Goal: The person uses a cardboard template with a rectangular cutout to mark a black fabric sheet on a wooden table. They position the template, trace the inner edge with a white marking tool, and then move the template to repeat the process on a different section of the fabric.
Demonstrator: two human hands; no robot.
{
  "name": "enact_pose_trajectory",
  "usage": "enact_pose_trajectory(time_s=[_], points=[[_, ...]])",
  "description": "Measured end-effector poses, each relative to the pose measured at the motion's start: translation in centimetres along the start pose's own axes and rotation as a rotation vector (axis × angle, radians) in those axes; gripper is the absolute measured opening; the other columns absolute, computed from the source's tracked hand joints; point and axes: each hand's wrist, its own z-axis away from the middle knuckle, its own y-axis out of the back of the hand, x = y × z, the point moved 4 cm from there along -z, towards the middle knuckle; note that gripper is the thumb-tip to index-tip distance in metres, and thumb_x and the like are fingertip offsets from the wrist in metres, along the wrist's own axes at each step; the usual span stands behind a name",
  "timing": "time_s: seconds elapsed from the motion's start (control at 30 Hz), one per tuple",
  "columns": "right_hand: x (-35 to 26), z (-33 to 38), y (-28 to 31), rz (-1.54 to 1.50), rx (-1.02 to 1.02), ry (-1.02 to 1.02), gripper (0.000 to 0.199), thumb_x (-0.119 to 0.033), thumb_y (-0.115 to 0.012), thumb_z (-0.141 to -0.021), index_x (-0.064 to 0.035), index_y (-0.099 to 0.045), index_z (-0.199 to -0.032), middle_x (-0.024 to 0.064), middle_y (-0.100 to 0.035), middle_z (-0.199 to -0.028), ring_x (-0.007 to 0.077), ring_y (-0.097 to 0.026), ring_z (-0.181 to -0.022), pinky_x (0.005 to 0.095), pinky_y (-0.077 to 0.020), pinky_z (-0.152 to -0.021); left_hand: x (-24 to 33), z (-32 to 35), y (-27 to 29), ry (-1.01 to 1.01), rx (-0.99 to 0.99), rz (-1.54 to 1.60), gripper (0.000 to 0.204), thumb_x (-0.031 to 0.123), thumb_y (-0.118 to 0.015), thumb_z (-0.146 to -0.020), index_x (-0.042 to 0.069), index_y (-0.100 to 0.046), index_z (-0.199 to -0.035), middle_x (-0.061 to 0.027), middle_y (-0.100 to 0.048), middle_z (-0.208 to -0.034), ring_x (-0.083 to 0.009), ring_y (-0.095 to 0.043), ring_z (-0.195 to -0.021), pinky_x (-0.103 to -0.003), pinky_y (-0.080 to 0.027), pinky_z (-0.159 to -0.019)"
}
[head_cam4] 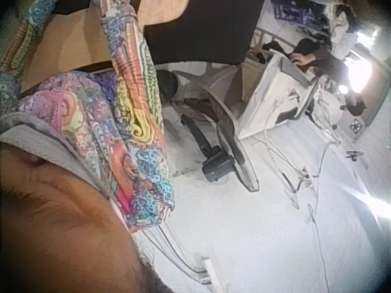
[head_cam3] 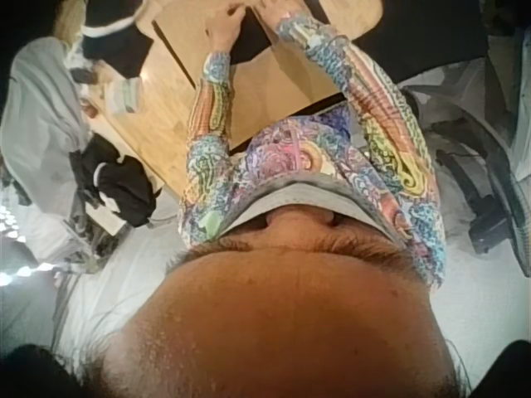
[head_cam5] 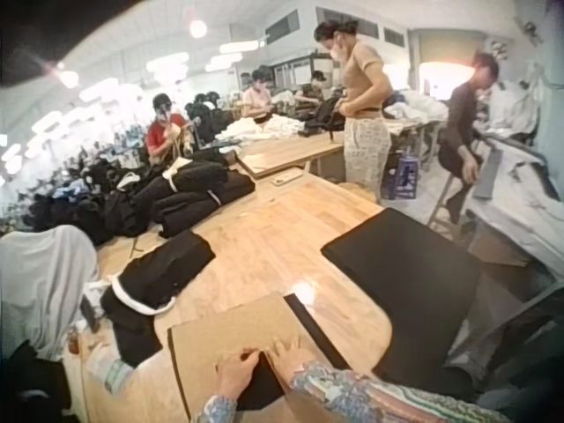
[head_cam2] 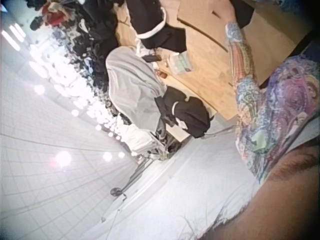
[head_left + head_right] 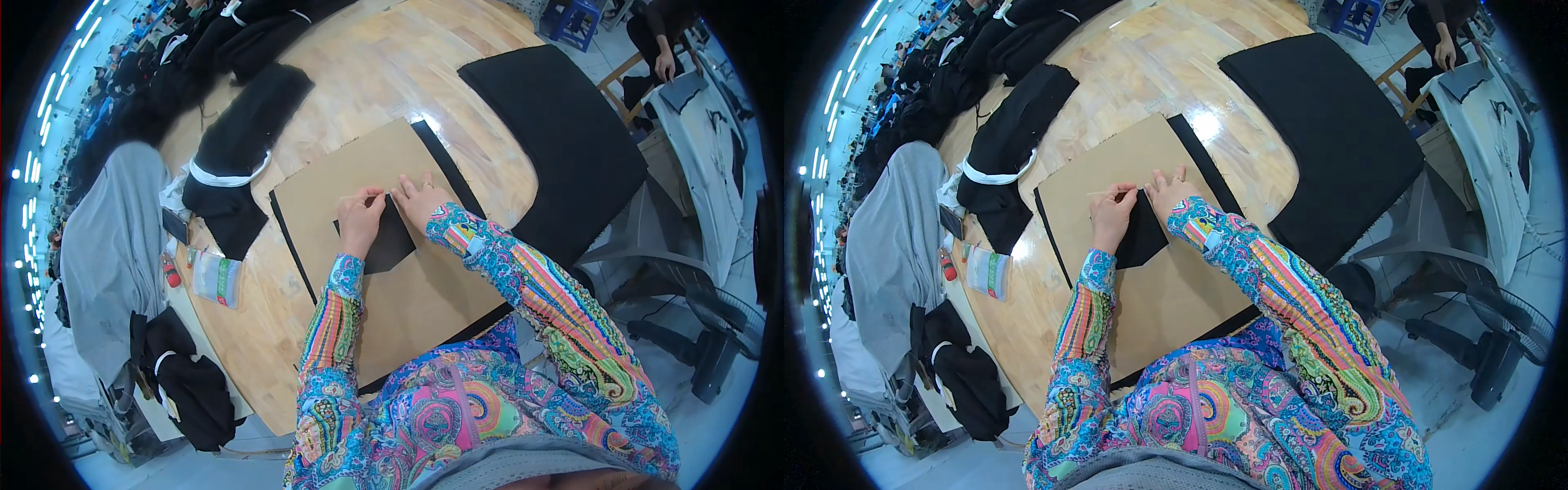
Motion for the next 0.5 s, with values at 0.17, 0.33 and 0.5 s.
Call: enact_pose_trajectory(time_s=[0.17,0.33,0.5], points=[[0.0,0.1,0.1,-0.025,0.006,-0.007,0.057,-0.012,-0.046,-0.087,-0.0101,-0.026,-0.14,0.0151,-0.02,-0.147,0.0515,-0.032,-0.123,0.0425,-0.0439,-0.095,0.6,0.0,-0.1,-0.043,0.009,-0.008,0.018,0.015,-0.062,-0.079,-0.001,-0.067,-0.086,-0.0132,-0.068,-0.075,-0.0171,-0.066,-0.067,-0.028,-0.05,-0.064],[-0.1,0.2,0.3,-0.008,0.009,-0.011,0.056,-0.011,-0.045,-0.087,-0.0103,-0.027,-0.14,0.015,-0.02,-0.147,0.0517,-0.032,-0.123,0.0424,-0.0457,-0.093,0.7,-0.2,-0.6,-0.097,0.031,-0.167,0.017,0.014,-0.061,-0.079,-0.001,-0.067,-0.085,-0.0134,-0.068,-0.074,-0.017,-0.065,-0.066,-0.027,-0.05,-0.063],[0.1,-0.4,-0.5,-0.123,0.003,-0.074,0.046,-0.02,-0.034,-0.094,-0.0181,-0.03,-0.14,0.0093,-0.018,-0.148,0.0482,-0.024,-0.128,0.0502,-0.0456,-0.09,-0.4,0.0,0.0,0.02,0.058,0.102,0.017,0.015,-0.061,-0.079,0.0,-0.066,-0.086,-0.015,-0.067,-0.075,-0.022,-0.066,-0.069,-0.031,-0.05,-0.066]])
